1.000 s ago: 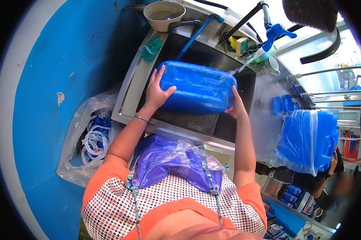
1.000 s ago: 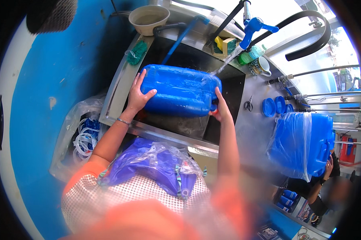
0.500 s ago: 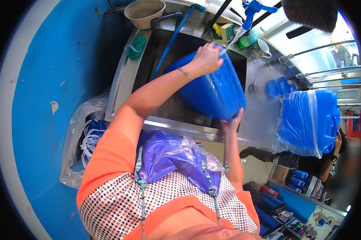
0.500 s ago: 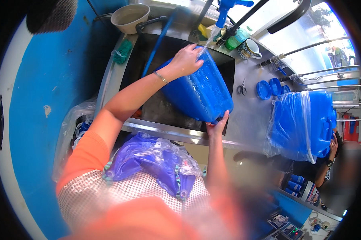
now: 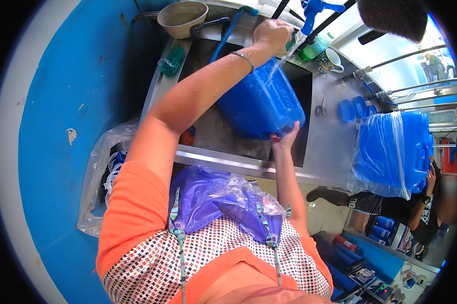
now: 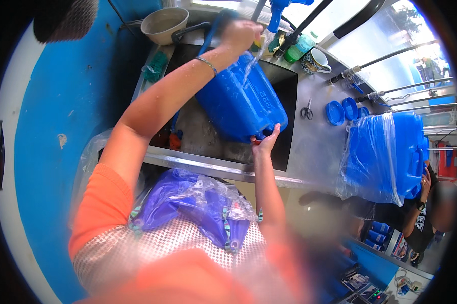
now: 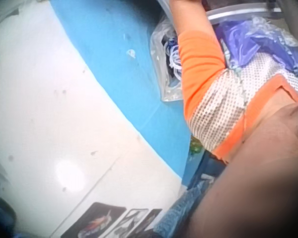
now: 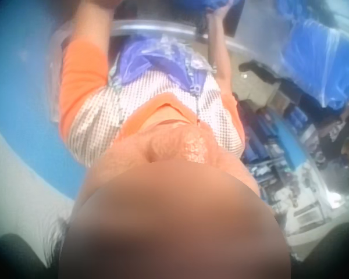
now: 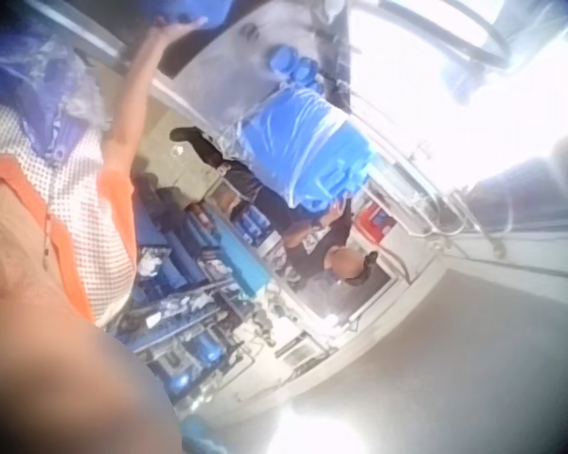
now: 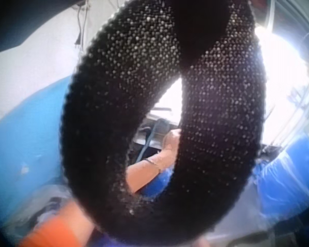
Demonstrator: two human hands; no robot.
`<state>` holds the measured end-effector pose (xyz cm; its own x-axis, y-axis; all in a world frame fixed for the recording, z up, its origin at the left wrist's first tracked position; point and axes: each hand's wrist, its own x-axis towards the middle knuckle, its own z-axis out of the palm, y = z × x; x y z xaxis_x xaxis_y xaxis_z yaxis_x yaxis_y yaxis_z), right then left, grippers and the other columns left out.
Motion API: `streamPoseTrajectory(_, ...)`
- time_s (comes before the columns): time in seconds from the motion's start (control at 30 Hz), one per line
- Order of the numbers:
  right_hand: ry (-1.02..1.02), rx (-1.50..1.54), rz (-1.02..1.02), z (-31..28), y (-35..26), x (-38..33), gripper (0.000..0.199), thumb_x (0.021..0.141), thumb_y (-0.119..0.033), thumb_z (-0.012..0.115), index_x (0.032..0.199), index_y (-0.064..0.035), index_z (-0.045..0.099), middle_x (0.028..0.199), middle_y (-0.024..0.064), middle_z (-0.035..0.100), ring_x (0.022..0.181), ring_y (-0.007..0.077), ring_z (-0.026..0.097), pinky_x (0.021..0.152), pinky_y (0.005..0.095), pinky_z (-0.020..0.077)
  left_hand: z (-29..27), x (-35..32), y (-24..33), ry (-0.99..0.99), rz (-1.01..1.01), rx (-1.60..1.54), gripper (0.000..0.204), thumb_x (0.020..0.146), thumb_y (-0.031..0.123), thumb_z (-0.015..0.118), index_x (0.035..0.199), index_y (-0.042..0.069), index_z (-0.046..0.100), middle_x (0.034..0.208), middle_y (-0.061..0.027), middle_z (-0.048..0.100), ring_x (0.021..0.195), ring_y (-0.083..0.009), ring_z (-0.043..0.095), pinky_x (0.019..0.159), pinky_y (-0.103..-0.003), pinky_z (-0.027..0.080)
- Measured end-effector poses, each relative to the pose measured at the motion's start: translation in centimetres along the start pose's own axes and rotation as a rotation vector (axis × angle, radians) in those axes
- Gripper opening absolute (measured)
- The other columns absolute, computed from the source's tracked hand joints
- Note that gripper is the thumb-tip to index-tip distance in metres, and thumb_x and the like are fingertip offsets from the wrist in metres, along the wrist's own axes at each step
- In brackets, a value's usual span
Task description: The person scrubs the inside and outside of a blue plastic container using a red brush and running water at a sink. They rinse the container, place it aside, and then handle a small blue plastic cap and a white cloth.
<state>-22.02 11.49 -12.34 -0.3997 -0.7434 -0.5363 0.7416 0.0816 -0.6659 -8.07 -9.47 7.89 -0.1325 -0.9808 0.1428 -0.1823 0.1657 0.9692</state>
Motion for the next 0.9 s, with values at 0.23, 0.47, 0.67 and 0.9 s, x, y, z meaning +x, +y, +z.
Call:
streamPoseTrajectory(0.23, -0.04, -0.061, 0.047, 3.2, 0.5, 1.2, 0.06, 0.088, -0.065, 0.051, 0.121, -0.0146, 0.047, 0.102, 0.0065, 0.062, 0.077, 0.0202, 0.062, 0.047, 0.0288, 0.0425, -0.8, 0.6, 8.9, 0.248, 0.631, 0.392, 0.022, 0.085, 0.029, 0.062, 0.093, 0.011, 0.072, 0.081, -0.0076, 0.07, 0.08, -0.0222, 0.065, 0.075, -0.036, 0.05)
streamPoseTrajectory(0.47, -0.019, -0.106, 0.057, 4.4, 0.8, 1.7, 0.063, 0.086, -0.065, 0.055, 0.122, -0.0145, 0.048, 0.103, 0.0065, 0.062, 0.083, 0.0221, 0.064, 0.052, 0.032, 0.0491, 2.3, 0.9, 11.0, 0.118, 0.621, 0.62, 0.026, 0.085, 0.034, 0.06, 0.09, 0.011, 0.073, 0.08, -0.0076, 0.071, 0.078, -0.0236, 0.066, 0.074, -0.035, 0.051)
streamPoseTrajectory(0.67, -0.015, -0.104, 0.078, 3.9, 0.9, 1.6, 0.063, 0.085, -0.066, 0.056, 0.123, -0.0157, 0.047, 0.106, 0.0067, 0.063, 0.083, 0.0226, 0.065, 0.053, 0.0336, 0.0508, 1.2, 1.8, 11.3, -0.023, 0.673, 0.505, 0.03, 0.085, 0.038, 0.058, 0.088, 0.012, 0.073, 0.078, -0.0076, 0.071, 0.077, -0.0248, 0.067, 0.073, -0.034, 0.052)
streamPoseTrajectory(0.9, -0.032, -0.074, 0.094, 1.4, 1.1, 0.5, 0.065, 0.084, -0.068, 0.056, 0.126, -0.0183, 0.047, 0.109, 0.0048, 0.063, 0.087, 0.0221, 0.064, 0.053, 0.0324, 0.0501, -4.6, 4.1, 10.0, -0.233, 0.703, 0.107, 0.03, 0.085, 0.033, 0.059, 0.105, 0.013, 0.071, 0.091, -0.0094, 0.071, 0.086, -0.0255, 0.066, 0.078, -0.036, 0.051)
